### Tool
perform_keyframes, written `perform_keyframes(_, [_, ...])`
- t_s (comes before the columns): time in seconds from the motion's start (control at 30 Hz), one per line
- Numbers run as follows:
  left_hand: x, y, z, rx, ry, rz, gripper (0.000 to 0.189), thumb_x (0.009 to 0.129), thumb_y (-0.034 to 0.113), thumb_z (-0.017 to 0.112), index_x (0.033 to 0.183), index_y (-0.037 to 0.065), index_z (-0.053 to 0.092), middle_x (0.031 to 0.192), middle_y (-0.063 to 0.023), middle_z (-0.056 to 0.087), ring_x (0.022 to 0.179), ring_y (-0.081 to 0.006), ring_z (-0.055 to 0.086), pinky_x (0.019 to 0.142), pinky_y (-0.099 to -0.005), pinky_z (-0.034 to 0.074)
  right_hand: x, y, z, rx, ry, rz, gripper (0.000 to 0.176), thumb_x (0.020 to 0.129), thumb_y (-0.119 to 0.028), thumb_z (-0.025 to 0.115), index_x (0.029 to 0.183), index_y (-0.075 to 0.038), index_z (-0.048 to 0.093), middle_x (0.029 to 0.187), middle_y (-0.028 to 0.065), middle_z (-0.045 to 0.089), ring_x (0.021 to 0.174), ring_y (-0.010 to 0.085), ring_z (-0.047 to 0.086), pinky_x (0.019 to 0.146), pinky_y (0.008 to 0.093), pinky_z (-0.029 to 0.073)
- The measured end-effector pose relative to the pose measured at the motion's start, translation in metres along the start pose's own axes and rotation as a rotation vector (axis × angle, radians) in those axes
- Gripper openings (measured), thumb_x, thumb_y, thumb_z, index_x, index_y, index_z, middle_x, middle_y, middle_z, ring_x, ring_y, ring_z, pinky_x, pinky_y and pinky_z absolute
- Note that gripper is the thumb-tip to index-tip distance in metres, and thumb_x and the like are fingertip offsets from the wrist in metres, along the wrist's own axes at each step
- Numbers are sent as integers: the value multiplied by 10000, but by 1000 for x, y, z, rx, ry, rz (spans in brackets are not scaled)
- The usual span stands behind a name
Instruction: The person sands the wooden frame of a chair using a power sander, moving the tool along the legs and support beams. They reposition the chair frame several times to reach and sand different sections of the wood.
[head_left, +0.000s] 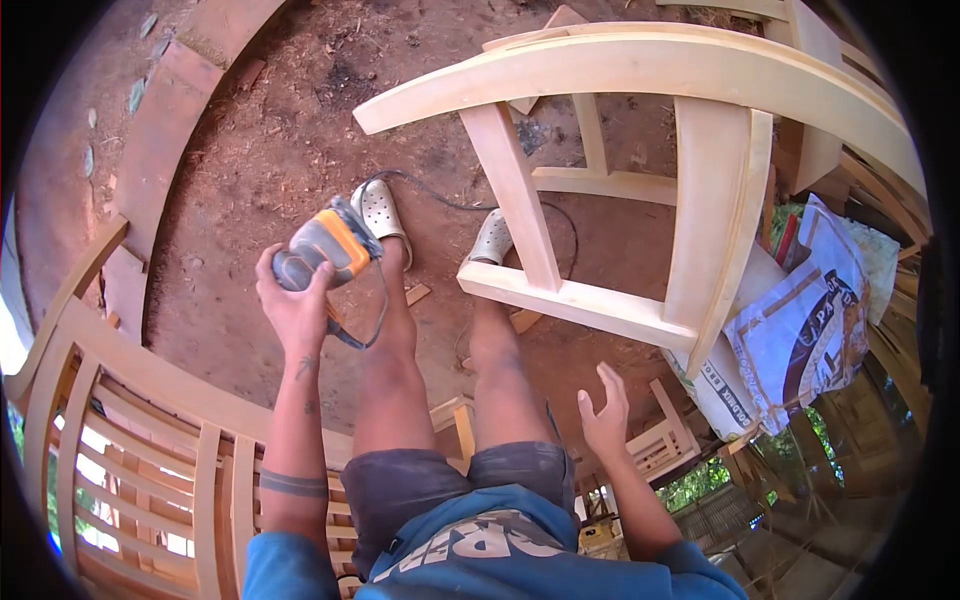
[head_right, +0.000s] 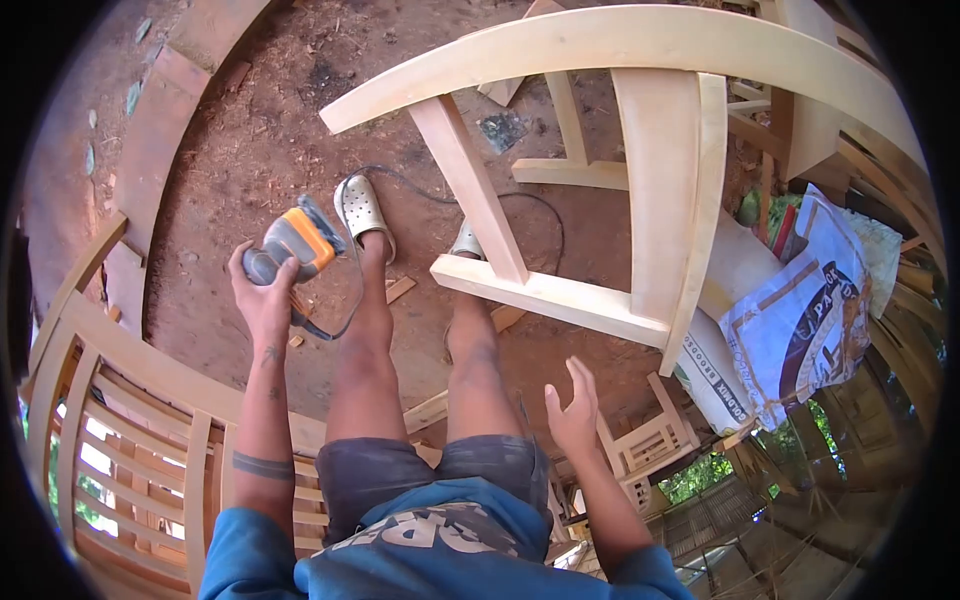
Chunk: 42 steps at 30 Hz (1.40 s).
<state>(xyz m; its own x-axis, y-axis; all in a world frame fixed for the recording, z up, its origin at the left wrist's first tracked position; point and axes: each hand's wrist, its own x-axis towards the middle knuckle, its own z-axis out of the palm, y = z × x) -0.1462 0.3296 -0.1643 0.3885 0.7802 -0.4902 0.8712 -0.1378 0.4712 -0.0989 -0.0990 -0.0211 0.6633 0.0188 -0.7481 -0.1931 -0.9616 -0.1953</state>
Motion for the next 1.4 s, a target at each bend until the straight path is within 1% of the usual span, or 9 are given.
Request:
perform_keyframes(0.03, [-5,5,2,86,-39,78,685,728,211,841,1337,112,546,1199,-210,554,1085,-355,619,958,-438,504,10,-22,-10,-104,109,-200,550,886,-127,686,1379,43,511,1442,279,475,1359,367,461,1156,496,330])
perform_keyframes(0.17, [-13,45,25,251,-481,130,688,716,224,810,1347,148,549,1206,-234,552,1106,-411,616,966,-461,510,73,-81,-85,-326,774,-592,725,867,-119,700,1492,19,361,1541,253,343,1436,397,330,1178,537,270])
perform_keyframes(0.23, [-10,58,48,329,-701,158,713,694,242,807,1351,137,550,1217,-248,562,1131,-429,608,977,-460,498,111,-100,-129,-316,826,-607,739,892,-161,697,1507,32,335,1543,254,345,1442,398,318,1193,520,244])
perform_keyframes(0.43, [0,36,144,350,-1044,388,764,651,273,822,1349,116,554,1116,-244,656,1072,-392,654,928,-426,528,179,-80,-158,-202,503,-639,652,1042,-395,473,1494,58,353,1529,238,384,1428,370,363,1195,449,243])
perform_keyframes(0.53, [4,44,163,265,-1204,279,773,632,276,834,1332,87,567,1095,-242,695,1083,-355,670,928,-420,527,181,-76,-156,-3,441,-625,627,1047,-361,480,1493,62,357,1513,228,410,1407,339,401,1184,431,264])
perform_keyframes(0.7, [-4,80,188,223,-1242,281,844,612,273,839,1389,85,569,1146,-205,710,1066,-321,686,957,-374,524,179,-76,-152,-30,491,-573,604,1055,-322,473,1497,67,344,1494,215,435,1390,298,423,1161,405,307])
perform_keyframes(0.87, [24,42,221,256,-1224,193,863,580,273,854,1379,93,579,1098,-195,713,1027,-310,692,936,-358,530,178,-74,-154,44,433,-545,607,1055,-325,474,1501,64,338,1496,209,433,1384,290,430,1151,399,324])
perform_keyframes(1.23, [16,69,211,276,-1283,159,832,578,281,865,1343,85,606,1174,-184,702,1109,-322,669,972,-383,514,179,-74,-154,37,461,-560,626,1045,-344,502,1497,61,349,1487,203,441,1362,290,452,1141,400,338])
perform_keyframes(1.4, [41,22,226,344,-1228,129,839,579,252,872,1344,60,586,1100,-154,698,1046,-279,667,948,-366,515,182,-69,-154,-16,522,-570,634,1035,-352,531,1492,57,371,1473,201,462,1346,287,470,1131,399,352])
